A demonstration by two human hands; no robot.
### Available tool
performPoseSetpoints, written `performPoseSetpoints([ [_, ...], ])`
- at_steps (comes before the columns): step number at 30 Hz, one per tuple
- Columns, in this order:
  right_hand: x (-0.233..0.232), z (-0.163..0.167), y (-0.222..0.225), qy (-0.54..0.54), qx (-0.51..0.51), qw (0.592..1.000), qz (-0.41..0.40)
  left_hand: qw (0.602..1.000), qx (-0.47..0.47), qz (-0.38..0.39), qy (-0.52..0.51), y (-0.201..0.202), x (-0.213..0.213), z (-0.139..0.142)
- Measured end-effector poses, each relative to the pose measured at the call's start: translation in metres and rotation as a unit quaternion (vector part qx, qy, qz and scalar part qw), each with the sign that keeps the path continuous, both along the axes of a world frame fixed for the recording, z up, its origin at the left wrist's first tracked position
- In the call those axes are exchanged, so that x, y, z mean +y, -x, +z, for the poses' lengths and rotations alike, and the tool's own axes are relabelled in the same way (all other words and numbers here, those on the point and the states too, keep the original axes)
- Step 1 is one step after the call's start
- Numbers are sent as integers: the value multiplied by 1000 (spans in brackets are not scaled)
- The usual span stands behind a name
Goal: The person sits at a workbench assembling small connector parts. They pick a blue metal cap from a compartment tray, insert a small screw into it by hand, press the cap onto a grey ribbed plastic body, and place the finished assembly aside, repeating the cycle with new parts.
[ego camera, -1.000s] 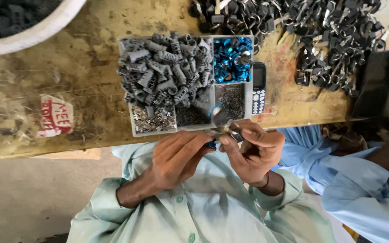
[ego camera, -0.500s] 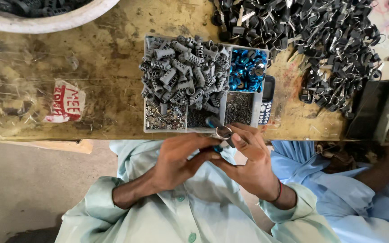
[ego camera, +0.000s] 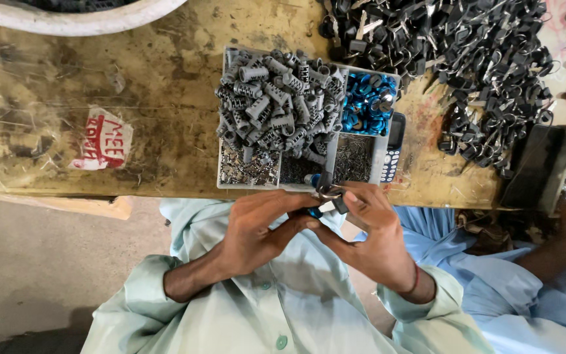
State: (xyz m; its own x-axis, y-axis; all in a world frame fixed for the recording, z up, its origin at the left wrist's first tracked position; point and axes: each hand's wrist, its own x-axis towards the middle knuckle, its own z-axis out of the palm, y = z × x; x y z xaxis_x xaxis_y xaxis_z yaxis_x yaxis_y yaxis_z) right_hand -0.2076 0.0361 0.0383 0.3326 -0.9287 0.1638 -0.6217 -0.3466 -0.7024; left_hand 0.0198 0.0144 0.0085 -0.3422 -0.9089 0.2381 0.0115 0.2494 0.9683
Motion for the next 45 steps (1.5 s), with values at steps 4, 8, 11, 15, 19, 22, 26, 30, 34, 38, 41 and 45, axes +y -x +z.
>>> performPoseSetpoints([
  [4, 2, 4, 22, -63, -90, 994, 0, 998, -27, -35, 34, 0, 0, 5],
  [8, -18, 45, 29, 120, -107, 987, 14, 994, -7, -86, 72, -7, 1, 13],
  [11, -70, 97, 54, -111, -219, 850, 467, 986, 33, -165, 12, -14, -5, 12],
  [15, -125, 75, 52, 86, -95, 962, 241, 982, 9, -187, 21, -11, -6, 9],
  [19, -142, 29, 54, 199, -73, 969, -125, 983, 28, -177, 42, -12, -2, 9],
  [22, -136, 20, 69, -35, -180, 976, -121, 992, 27, -111, 48, -13, -8, 1],
  [26, -131, -4, 94, -2, 61, 990, -129, 996, -30, -86, 14, -13, -26, -18],
  [30, -117, -40, 124, 2, 256, 954, -156, 996, -42, -66, 43, -10, -34, -31],
  [34, -109, -56, 137, 34, 177, 966, -184, 995, -58, -75, 30, -11, -32, -33],
  [38, -128, -64, 115, 76, 82, 975, -193, 994, -72, -78, 22, -12, -33, -31],
  [41, -138, -64, 107, 116, 187, 956, -193, 996, -49, -76, 22, -12, -34, -30],
  [45, -129, -64, 128, 92, 186, 957, -201, 996, -56, -68, 11, -11, -34, -29],
])
